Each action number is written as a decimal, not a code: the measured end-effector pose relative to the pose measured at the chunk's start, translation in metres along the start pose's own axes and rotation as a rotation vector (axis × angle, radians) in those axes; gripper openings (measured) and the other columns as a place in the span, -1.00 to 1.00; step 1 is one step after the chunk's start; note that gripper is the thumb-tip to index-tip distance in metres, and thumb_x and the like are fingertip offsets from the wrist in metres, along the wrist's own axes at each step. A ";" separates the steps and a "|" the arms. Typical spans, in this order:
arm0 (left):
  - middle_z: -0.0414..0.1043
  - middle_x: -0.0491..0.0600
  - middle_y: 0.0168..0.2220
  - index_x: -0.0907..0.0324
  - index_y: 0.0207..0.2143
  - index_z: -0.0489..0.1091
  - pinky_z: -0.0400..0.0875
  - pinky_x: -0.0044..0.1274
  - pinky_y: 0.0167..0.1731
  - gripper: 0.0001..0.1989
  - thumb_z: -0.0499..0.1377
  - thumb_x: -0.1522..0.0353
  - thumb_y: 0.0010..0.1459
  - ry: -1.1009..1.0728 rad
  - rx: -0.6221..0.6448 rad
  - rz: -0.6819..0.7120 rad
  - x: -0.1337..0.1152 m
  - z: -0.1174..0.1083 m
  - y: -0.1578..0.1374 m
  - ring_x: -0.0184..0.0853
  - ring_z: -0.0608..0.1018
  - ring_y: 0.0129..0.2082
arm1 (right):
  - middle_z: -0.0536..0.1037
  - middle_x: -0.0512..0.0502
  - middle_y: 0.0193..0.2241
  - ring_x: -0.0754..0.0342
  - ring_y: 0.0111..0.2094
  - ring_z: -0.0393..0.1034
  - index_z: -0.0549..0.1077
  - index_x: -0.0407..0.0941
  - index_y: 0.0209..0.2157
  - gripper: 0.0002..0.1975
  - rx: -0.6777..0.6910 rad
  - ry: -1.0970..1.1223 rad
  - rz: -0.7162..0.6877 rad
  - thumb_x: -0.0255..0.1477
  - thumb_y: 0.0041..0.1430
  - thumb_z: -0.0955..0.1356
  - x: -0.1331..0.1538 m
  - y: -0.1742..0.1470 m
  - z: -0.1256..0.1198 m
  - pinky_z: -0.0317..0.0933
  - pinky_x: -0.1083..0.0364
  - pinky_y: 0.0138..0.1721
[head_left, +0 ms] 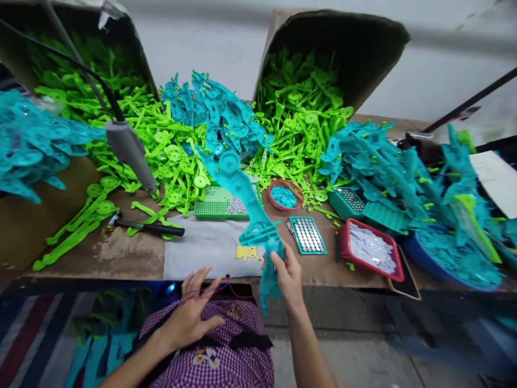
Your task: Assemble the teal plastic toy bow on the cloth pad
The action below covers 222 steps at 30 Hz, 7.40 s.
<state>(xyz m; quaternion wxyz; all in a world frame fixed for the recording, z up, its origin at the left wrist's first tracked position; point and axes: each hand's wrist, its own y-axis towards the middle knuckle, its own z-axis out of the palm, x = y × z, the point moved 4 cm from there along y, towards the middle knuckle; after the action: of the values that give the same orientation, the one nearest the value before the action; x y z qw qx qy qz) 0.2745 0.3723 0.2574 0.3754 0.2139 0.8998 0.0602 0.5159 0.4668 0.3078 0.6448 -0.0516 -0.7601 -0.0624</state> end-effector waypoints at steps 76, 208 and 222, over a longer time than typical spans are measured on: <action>0.55 0.15 -0.16 0.17 -0.19 0.53 0.34 -0.19 0.06 -0.74 0.19 0.25 0.12 -0.376 0.133 -0.196 -0.019 0.006 0.049 -0.01 0.51 -0.03 | 0.56 -0.08 -0.33 0.05 -0.20 0.41 0.50 -0.10 -0.28 -0.66 0.824 -0.469 -0.510 -0.25 0.38 0.19 0.048 -0.034 0.106 0.16 -0.02 -0.01; 0.50 0.07 -0.10 0.18 -0.17 0.38 0.43 -0.35 0.03 -0.51 0.45 0.28 -0.16 -1.253 -0.299 -0.850 0.028 0.022 0.072 -0.25 0.58 -0.11 | 0.52 -0.06 -0.43 0.08 -0.40 0.35 0.52 -0.08 -0.38 -0.78 0.164 -0.406 -0.192 -0.27 0.23 0.31 -0.006 0.006 0.024 0.21 0.10 -0.32; 0.58 0.01 -0.38 0.23 -0.41 0.30 0.45 -0.25 -0.01 -0.59 0.46 0.27 -0.15 -1.430 -0.246 -0.866 0.017 0.034 0.096 -0.18 0.63 -0.19 | 0.57 -0.12 -0.32 0.04 -0.37 0.42 0.49 -0.09 -0.32 -0.78 0.375 -1.005 -0.266 -0.39 0.32 0.24 0.011 -0.004 0.045 0.00 0.10 -0.44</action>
<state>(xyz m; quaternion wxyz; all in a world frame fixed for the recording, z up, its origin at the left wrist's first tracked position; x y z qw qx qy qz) 0.3202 0.4638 0.2484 0.8652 -0.2055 0.4351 -0.1414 0.4701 0.4703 0.3113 0.1875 0.1373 -0.9723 0.0256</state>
